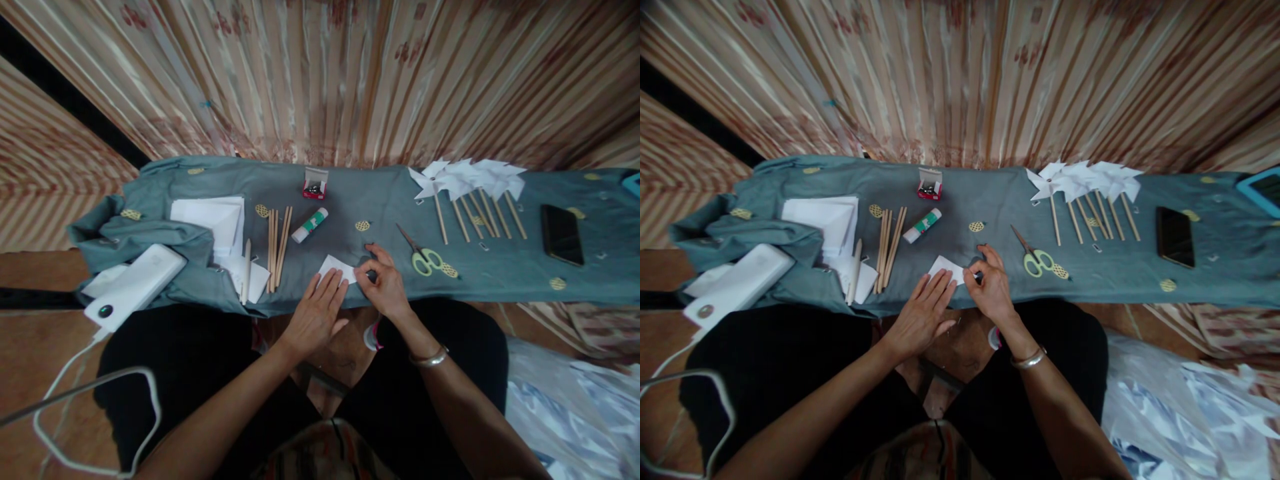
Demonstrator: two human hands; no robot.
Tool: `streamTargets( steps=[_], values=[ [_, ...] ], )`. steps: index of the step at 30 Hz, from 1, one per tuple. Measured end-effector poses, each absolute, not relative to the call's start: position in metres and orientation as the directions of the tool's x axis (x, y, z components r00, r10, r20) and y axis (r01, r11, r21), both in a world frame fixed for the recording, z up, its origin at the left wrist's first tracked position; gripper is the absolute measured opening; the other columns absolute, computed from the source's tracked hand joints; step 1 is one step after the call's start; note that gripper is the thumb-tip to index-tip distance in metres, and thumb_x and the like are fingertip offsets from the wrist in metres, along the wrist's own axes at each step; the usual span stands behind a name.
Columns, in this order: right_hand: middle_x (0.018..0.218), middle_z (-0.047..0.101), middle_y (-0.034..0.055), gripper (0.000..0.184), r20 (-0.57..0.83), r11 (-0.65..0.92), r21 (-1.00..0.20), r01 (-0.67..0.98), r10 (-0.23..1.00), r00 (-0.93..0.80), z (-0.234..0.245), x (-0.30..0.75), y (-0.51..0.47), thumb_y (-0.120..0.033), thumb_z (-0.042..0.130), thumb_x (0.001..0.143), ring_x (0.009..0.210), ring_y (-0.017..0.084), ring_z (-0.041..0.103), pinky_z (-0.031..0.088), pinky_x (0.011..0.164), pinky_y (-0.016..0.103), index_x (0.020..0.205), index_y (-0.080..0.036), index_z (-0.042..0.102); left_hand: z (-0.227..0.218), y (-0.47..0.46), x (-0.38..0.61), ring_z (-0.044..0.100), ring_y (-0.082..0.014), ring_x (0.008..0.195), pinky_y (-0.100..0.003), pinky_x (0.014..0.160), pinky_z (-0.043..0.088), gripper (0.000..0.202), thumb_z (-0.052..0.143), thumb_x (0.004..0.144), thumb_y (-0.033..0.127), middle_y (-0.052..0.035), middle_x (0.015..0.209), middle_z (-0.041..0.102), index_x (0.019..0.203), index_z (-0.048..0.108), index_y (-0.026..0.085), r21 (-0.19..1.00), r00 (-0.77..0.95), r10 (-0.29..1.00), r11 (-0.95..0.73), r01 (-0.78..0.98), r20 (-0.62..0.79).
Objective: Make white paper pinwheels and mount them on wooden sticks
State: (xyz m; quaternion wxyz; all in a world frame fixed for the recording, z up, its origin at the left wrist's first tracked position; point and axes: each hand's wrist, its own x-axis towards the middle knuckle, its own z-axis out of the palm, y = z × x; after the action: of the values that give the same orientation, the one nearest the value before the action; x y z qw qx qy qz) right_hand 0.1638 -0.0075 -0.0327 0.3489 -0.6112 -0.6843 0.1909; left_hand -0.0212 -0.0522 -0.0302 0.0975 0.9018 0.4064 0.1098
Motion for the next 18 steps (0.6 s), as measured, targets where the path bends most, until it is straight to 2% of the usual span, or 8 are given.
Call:
streamTargets(
  steps=[6, 9, 18],
  values=[
    [0.131, 0.057, 0.0114, 0.018, 0.255, 0.198, -0.685, 0.701, 0.967, -0.023, -0.0337, 0.1642, -0.0082, -0.033, 0.056, 0.082, 0.13, 0.029, 0.045, 0.036, 0.107, 0.051, 0.067, -0.023, 0.059, -0.0321, -0.0514, -0.0219, 0.019, -0.0289, 0.145, -0.05, 0.116, 0.02, 0.071, 0.054, 0.089, 0.038, -0.0218, 0.152, 0.031, 0.145, 0.023, 0.009, 0.257, 0.653, 0.747, -0.66, 0.706, 0.124],
    [0.134, 0.054, 0.0125, 0.017, 0.242, 0.208, -0.677, 0.706, 0.969, -0.054, -0.0324, 0.1658, -0.011, -0.037, 0.063, 0.079, 0.132, 0.031, 0.042, 0.035, 0.107, 0.052, 0.072, -0.022, 0.06, -0.0332, -0.0516, -0.0217, 0.02, -0.029, 0.145, -0.05, 0.116, 0.02, 0.07, 0.053, 0.089, 0.038, -0.021, 0.152, 0.031, 0.146, 0.023, 0.009, 0.251, 0.65, 0.749, -0.658, 0.71, 0.128],
    [0.139, 0.049, 0.0162, 0.025, 0.211, 0.223, -0.653, 0.723, 0.971, -0.109, -0.0308, 0.1708, -0.0148, -0.043, 0.068, 0.076, 0.137, 0.033, 0.035, 0.033, 0.108, 0.054, 0.084, -0.021, 0.059, -0.0305, -0.0522, -0.0208, 0.023, -0.0299, 0.144, -0.05, 0.117, 0.02, 0.068, 0.054, 0.089, 0.035, -0.0213, 0.152, 0.032, 0.144, 0.028, 0.006, 0.218, 0.646, 0.756, -0.652, 0.726, 0.106]
  ],
)
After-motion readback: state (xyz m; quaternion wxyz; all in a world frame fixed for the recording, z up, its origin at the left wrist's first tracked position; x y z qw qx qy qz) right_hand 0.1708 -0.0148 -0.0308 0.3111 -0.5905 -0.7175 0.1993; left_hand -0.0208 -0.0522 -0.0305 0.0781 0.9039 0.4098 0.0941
